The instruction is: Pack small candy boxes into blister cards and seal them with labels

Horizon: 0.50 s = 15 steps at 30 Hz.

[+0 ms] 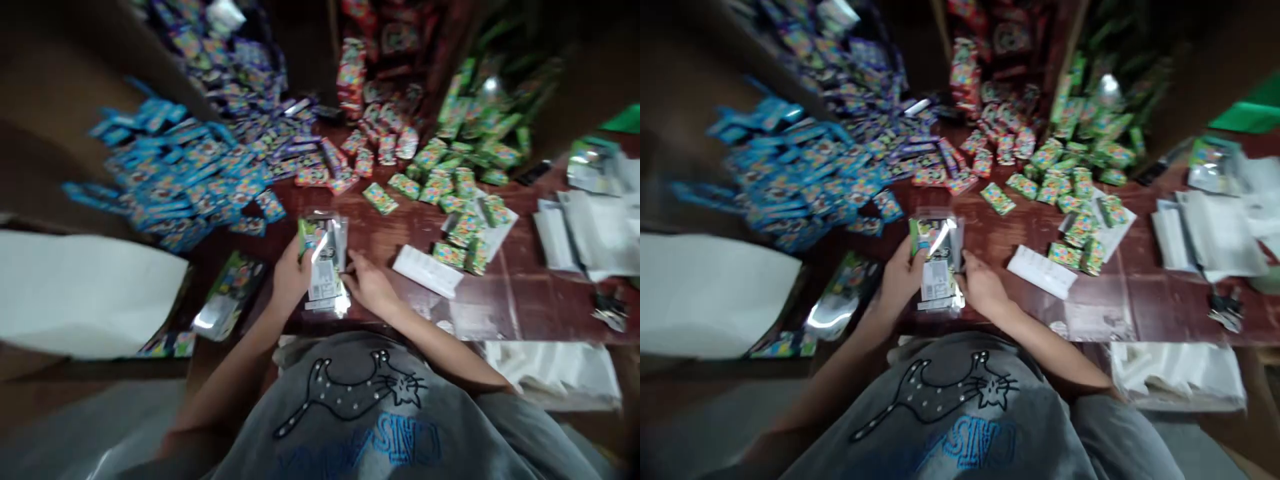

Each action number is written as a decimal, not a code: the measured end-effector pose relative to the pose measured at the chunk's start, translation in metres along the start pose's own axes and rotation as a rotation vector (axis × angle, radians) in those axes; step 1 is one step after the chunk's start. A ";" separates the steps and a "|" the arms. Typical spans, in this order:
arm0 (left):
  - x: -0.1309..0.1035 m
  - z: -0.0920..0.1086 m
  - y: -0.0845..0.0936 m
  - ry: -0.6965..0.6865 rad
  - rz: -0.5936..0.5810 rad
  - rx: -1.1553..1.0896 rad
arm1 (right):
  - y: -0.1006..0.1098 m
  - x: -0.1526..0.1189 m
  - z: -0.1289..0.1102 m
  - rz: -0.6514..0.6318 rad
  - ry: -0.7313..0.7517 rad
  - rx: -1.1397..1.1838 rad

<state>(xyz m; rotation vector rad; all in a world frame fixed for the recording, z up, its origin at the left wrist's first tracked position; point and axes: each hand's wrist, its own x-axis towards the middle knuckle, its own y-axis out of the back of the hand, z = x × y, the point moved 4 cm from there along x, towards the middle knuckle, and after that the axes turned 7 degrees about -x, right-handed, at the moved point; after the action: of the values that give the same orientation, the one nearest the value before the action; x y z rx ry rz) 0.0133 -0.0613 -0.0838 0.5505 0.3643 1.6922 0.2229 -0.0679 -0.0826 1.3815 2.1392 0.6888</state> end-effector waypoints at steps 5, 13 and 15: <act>-0.016 0.009 0.025 -0.023 0.067 0.079 | 0.022 0.022 -0.034 0.235 0.326 -0.218; -0.020 -0.003 0.023 0.076 -0.116 -0.129 | 0.014 0.069 -0.069 0.134 0.444 -0.364; -0.023 -0.006 0.022 0.094 -0.128 -0.134 | 0.019 0.074 -0.072 0.099 0.409 -0.447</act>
<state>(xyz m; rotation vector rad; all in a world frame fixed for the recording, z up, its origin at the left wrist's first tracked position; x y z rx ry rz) -0.0047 -0.0872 -0.0807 0.3429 0.3442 1.6086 0.1630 -0.0033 -0.0264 1.1773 2.0315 1.4929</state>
